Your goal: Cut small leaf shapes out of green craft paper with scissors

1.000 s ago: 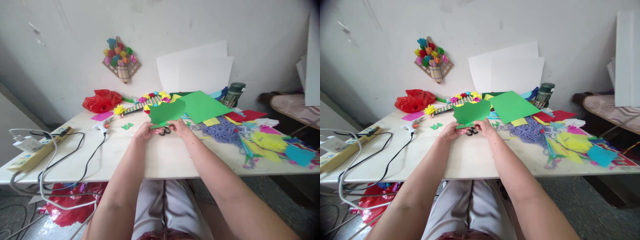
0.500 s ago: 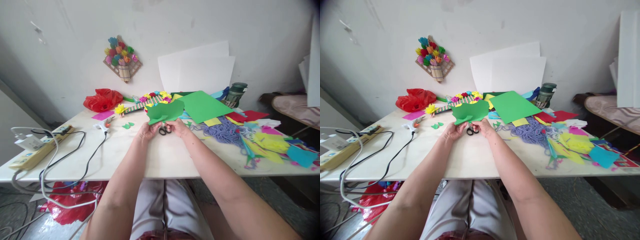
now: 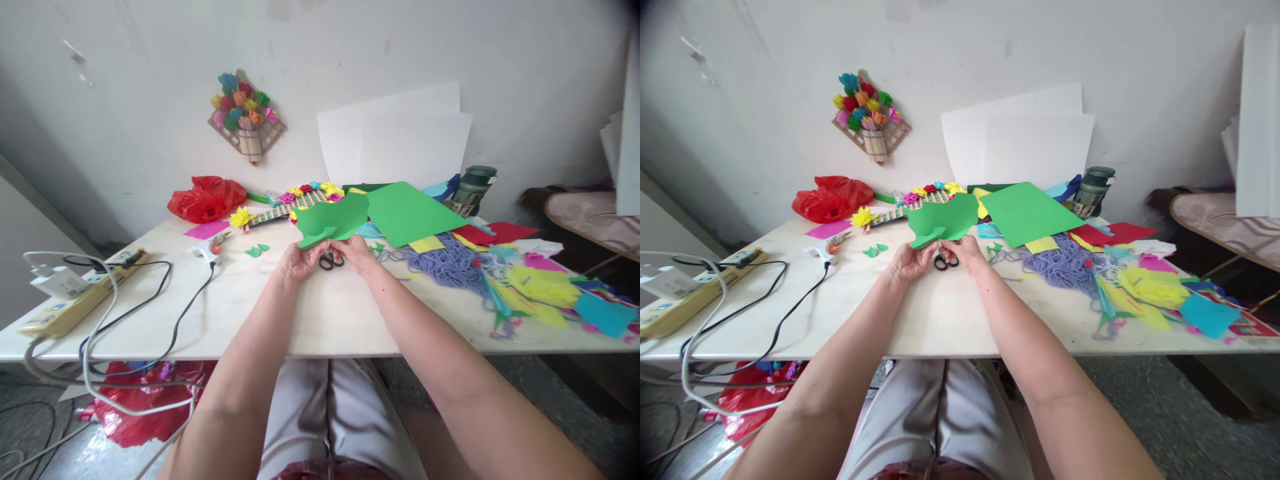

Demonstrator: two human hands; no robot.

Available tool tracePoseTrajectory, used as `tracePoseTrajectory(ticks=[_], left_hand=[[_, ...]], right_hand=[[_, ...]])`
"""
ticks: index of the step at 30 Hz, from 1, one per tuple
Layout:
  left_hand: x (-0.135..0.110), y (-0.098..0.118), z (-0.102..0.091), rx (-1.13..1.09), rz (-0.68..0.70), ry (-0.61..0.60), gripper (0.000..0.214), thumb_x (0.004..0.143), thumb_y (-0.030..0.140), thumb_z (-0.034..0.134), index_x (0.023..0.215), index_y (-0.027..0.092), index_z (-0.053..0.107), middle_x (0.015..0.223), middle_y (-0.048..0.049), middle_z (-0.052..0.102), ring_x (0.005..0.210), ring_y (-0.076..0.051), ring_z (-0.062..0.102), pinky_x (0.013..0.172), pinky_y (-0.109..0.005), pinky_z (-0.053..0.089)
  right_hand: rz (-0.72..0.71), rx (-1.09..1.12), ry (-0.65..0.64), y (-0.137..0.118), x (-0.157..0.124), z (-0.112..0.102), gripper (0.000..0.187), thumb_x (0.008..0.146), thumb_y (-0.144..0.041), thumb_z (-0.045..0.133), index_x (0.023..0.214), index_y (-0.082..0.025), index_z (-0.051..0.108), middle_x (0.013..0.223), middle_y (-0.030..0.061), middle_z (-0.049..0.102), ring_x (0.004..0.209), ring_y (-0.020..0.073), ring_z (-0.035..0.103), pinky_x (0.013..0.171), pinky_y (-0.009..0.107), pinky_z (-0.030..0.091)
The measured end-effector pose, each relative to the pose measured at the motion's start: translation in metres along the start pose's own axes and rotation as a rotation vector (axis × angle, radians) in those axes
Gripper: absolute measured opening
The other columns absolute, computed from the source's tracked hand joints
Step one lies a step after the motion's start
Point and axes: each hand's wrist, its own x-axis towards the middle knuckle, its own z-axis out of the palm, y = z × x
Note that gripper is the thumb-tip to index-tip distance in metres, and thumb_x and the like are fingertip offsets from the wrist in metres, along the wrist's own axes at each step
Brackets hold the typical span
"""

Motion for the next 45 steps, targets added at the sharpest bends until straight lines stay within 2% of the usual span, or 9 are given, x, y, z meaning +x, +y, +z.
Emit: tracePoseTrajectory(ticks=[5, 8, 12, 17, 23, 31, 39, 42, 45], left_hand=[[-0.009, -0.003, 0.004, 0.137, 0.093, -0.207, 0.053, 0.085, 0.045, 0.036, 0.113, 0.003, 0.050, 0.097, -0.0208, 0.064, 0.097, -0.024, 0.061, 0.066, -0.023, 0.055], [-0.011, -0.007, 0.006, 0.224, 0.136, -0.252, 0.038, 0.084, 0.036, 0.045, 0.103, 0.005, 0.056, 0.101, -0.0187, 0.064, 0.098, -0.022, 0.061, 0.074, -0.021, 0.053], [-0.007, -0.011, 0.005, 0.327, 0.180, -0.183, 0.017, 0.082, 0.017, 0.050, 0.088, 0.005, 0.061, 0.089, -0.0146, 0.068, 0.080, -0.016, 0.066, 0.071, -0.018, 0.053], [-0.003, -0.010, 0.003, 0.394, 0.216, -0.087, 0.020, 0.081, 0.023, 0.054, 0.081, 0.004, 0.062, 0.074, -0.0128, 0.068, 0.061, -0.013, 0.065, 0.056, -0.017, 0.053], [0.001, -0.011, -0.001, 0.430, 0.279, -0.032, 0.022, 0.077, 0.026, 0.060, 0.073, 0.005, 0.062, 0.065, -0.0099, 0.067, 0.052, -0.011, 0.062, 0.050, -0.017, 0.050], [-0.001, -0.014, 0.000, 0.546, 0.404, -0.062, 0.029, 0.071, 0.037, 0.063, 0.067, 0.008, 0.060, 0.056, -0.0053, 0.064, 0.045, -0.008, 0.057, 0.045, -0.017, 0.044], [-0.004, -0.017, 0.008, 0.622, 0.373, -0.128, 0.034, 0.076, 0.040, 0.057, 0.066, 0.008, 0.057, 0.059, -0.0086, 0.064, 0.046, -0.010, 0.058, 0.046, -0.019, 0.044], [-0.004, -0.016, 0.009, 0.616, 0.370, -0.132, 0.041, 0.077, 0.047, 0.053, 0.066, 0.008, 0.056, 0.060, -0.0103, 0.065, 0.047, -0.012, 0.059, 0.046, -0.020, 0.045], [-0.003, -0.016, 0.007, 0.635, 0.386, -0.103, 0.040, 0.072, 0.048, 0.058, 0.067, 0.008, 0.057, 0.062, -0.0100, 0.065, 0.048, -0.012, 0.059, 0.046, -0.020, 0.045]], right_hand=[[0.002, 0.061, 0.094, -0.004, -0.001, -0.001, 0.030, 0.053, -0.039, 0.074, 0.051, -0.012, 0.060, 0.043, 0.0009, 0.055, 0.034, 0.0078, 0.043, 0.033, 0.021, 0.037], [0.010, 0.068, 0.138, -0.006, -0.002, -0.002, 0.030, 0.053, -0.039, 0.073, 0.048, -0.013, 0.057, 0.039, 0.0008, 0.053, 0.033, 0.0080, 0.042, 0.031, 0.021, 0.035], [0.031, 0.074, 0.133, -0.008, -0.003, -0.001, 0.029, 0.053, -0.037, 0.074, 0.047, -0.014, 0.057, 0.041, 0.0018, 0.054, 0.033, 0.0078, 0.042, 0.030, 0.020, 0.033], [0.060, 0.074, 0.091, -0.008, -0.005, 0.000, 0.030, 0.056, -0.038, 0.072, 0.047, -0.013, 0.058, 0.046, 0.0038, 0.058, 0.034, 0.0070, 0.042, 0.030, 0.020, 0.033], [0.100, 0.091, 0.056, -0.005, -0.004, -0.001, 0.032, 0.057, -0.041, 0.072, 0.050, -0.012, 0.059, 0.047, 0.0039, 0.059, 0.034, 0.0065, 0.043, 0.031, 0.019, 0.032], [0.123, 0.123, 0.044, -0.004, -0.004, 0.001, 0.031, 0.055, -0.040, 0.074, 0.056, -0.013, 0.059, 0.049, 0.0016, 0.060, 0.033, 0.0065, 0.042, 0.031, 0.020, 0.032], [0.021, 0.027, 0.233, -0.005, -0.003, 0.002, 0.031, 0.052, -0.035, 0.073, 0.044, -0.014, 0.051, 0.039, -0.0015, 0.050, 0.031, 0.0049, 0.036, 0.029, 0.021, 0.024], [0.028, 0.016, 0.247, -0.008, -0.004, 0.003, 0.030, 0.053, -0.035, 0.072, 0.044, -0.015, 0.051, 0.038, -0.0021, 0.048, 0.030, 0.0048, 0.035, 0.028, 0.021, 0.022], [0.030, -0.003, 0.243, -0.009, -0.005, 0.004, 0.031, 0.053, -0.036, 0.072, 0.045, -0.015, 0.051, 0.037, -0.0028, 0.047, 0.029, 0.0046, 0.034, 0.028, 0.020, 0.021]])
